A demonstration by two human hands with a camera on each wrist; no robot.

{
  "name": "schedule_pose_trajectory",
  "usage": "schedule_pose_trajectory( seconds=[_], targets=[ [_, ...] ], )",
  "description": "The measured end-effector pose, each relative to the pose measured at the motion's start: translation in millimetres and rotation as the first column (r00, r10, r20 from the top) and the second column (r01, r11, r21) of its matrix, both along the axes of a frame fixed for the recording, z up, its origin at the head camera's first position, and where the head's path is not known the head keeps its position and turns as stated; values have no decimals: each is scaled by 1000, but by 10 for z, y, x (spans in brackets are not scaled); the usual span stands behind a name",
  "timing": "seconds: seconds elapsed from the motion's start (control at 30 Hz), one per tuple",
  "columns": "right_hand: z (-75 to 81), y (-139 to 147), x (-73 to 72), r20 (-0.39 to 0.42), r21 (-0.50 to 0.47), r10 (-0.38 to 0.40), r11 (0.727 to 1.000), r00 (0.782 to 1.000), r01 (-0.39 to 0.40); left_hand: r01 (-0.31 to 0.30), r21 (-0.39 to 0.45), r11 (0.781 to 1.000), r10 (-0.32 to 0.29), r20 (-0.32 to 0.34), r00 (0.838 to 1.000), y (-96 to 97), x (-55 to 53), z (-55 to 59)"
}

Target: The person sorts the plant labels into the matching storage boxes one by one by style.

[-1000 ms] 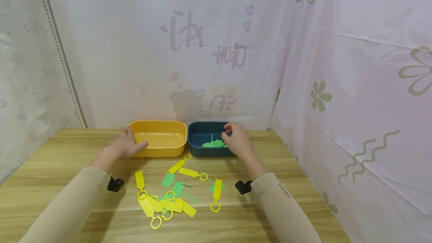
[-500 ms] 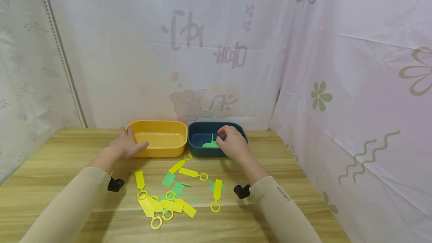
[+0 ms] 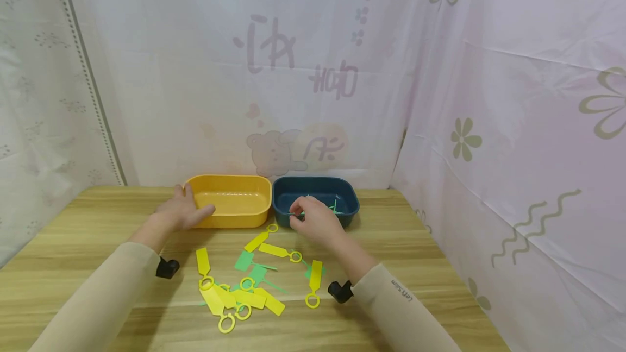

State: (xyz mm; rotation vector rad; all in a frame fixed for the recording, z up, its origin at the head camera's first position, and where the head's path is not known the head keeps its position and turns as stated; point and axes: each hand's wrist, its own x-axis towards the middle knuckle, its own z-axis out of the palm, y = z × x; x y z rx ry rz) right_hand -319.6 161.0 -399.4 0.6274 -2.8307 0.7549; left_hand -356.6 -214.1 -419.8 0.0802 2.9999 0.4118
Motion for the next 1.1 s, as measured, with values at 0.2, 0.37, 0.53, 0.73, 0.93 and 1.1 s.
schedule_pose_trajectory(
  seconds=[0.2, 0.37, 0.53, 0.73, 0.93, 1.1],
  targets=[
    [-21, -143, 137, 72, 63, 79, 994, 994, -84, 0, 0, 1000, 0, 3, 1000, 7, 5, 12],
    [-66, -203, 174, 141, 142, 137, 977, 980, -157, 2, -4, 1000, -2, 9, 1000, 6, 4, 10],
    [-130, -226, 190, 193, 203, 212, 947, 958, -250, 0, 2, 1000, 0, 13, 1000, 5, 9, 10],
    [-204, -257, 224, 290, 214, 284, 912, 914, -351, -3, 7, 1000, 3, 13, 1000, 1, 2, 3],
    [-241, -288, 250, 314, 260, 285, 892, 905, -371, -2, 10, 1000, 1, 9, 1000, 6, 1, 1],
    [-266, -300, 243, 287, 285, 295, 882, 911, -376, -1, 8, 1000, 1, 6, 1000, -1, 0, 1]
  ],
)
